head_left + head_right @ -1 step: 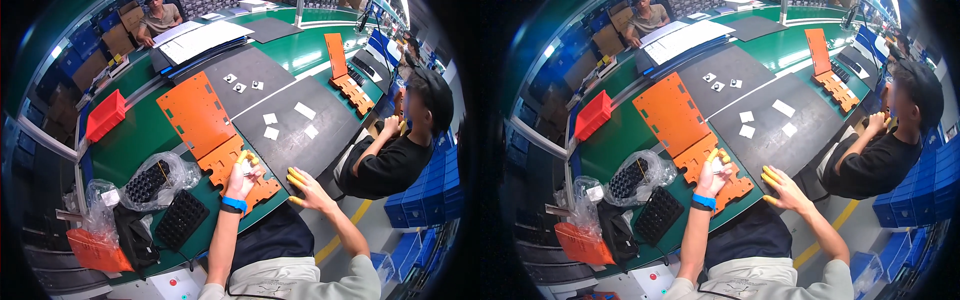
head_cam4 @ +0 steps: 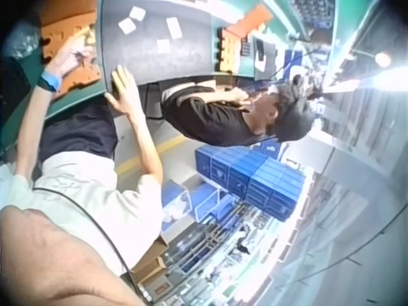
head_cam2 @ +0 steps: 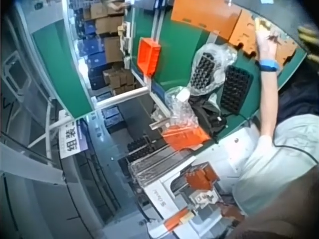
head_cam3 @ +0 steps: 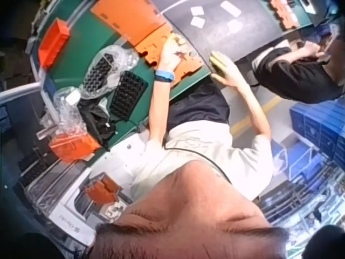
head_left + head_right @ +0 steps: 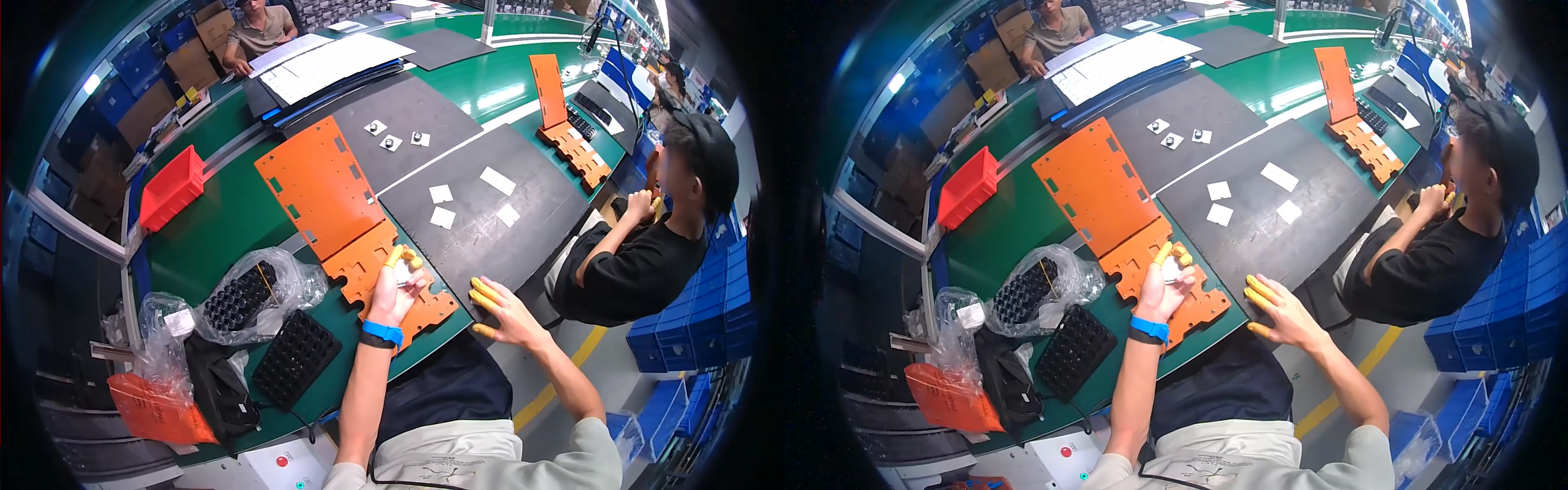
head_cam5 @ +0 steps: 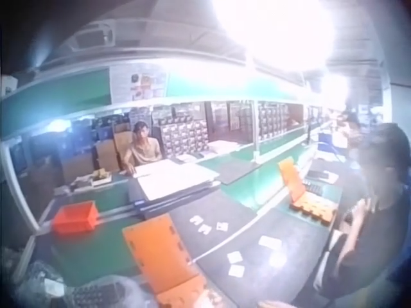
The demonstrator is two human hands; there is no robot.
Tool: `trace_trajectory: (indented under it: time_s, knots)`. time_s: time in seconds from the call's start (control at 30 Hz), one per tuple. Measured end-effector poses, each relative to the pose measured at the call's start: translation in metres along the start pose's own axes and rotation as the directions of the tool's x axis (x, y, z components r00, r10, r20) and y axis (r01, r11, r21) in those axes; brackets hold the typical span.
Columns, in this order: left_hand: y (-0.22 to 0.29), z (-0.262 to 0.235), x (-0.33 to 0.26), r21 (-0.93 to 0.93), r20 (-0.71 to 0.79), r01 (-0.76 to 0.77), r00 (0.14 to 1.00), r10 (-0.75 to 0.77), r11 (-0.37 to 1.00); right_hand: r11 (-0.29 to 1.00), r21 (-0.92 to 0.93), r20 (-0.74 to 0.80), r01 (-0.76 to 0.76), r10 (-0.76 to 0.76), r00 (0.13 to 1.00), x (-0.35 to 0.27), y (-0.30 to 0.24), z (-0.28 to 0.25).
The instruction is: The recorder attaches LED modules from a component sheet onto orange fixture panels and processes the panels using an automated assembly machine.
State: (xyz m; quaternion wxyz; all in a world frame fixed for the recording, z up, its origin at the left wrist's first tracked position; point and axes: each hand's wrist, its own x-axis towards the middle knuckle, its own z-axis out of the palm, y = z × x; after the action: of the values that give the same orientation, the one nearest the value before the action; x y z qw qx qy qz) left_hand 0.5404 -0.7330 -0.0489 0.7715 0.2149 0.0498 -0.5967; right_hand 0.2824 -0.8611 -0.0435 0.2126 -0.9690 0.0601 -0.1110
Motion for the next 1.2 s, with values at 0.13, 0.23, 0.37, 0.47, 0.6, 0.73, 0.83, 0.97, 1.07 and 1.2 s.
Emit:
trace_trajectory:
  time_s: [0.13, 0.23, 0.37, 0.47, 0.6, 0.73, 0.83, 0.97, 1.07, 1.2]
  knots:
    - [-0.004, 0.008, -0.001, 0.009, -0.039, -0.010, 0.999, 0.010, 1.000, 0.997, -0.053, 0.022, 0.060, -0.059, 0.998, -0.017, 0.000, -0.001]
    - [-0.009, 0.002, -0.002, 0.093, 0.057, -0.028, 0.998, 0.023, 0.995, 0.998, 0.059, -0.161, 0.035, -0.025, 0.987, -0.022, 0.003, -0.001]
    - [-0.016, -0.005, -0.001, 0.270, 0.005, -0.034, 0.999, 0.034, 0.962, 0.974, 0.210, -0.404, -0.080, 0.161, 0.901, 0.015, -0.008, -0.005]
    - [-0.031, 0.030, -0.001, 0.079, -0.003, 0.043, 0.999, -0.043, 0.996, 0.956, 0.290, -0.507, -0.044, 0.192, 0.840, 0.062, -0.031, 0.004]
    - [-0.031, 0.002, 0.019, 0.015, -0.008, -0.047, 0.999, 0.047, 0.999, 0.993, 0.114, -0.466, -0.012, 0.064, 0.882, 0.120, -0.043, 0.011]
    - [-0.023, -0.005, 0.020, -0.002, -0.034, -0.064, 0.997, 0.063, 0.998, 0.941, 0.288, -0.548, -0.180, 0.315, 0.775, 0.161, 0.022, 0.039]
    - [-0.018, -0.007, 0.016, -0.040, 0.051, -0.045, 0.998, 0.047, 0.998, 0.946, -0.092, -0.430, -0.311, 0.244, 0.869, 0.160, 0.050, 0.050]
    - [-0.010, 0.013, 0.003, 0.006, -0.045, -0.078, 0.996, 0.078, 0.997, 0.976, 0.023, -0.474, -0.216, 0.201, 0.857, 0.135, 0.051, 0.051]
    - [-0.005, 0.013, 0.004, -0.017, -0.039, -0.049, 0.998, 0.048, 0.999, 0.977, 0.011, -0.486, -0.215, 0.193, 0.853, 0.126, 0.054, 0.043]
    - [-0.009, 0.004, 0.012, 0.003, -0.060, 0.027, 0.998, -0.027, 1.000, 0.907, 0.334, -0.582, -0.255, 0.412, 0.701, 0.128, 0.043, 0.031]
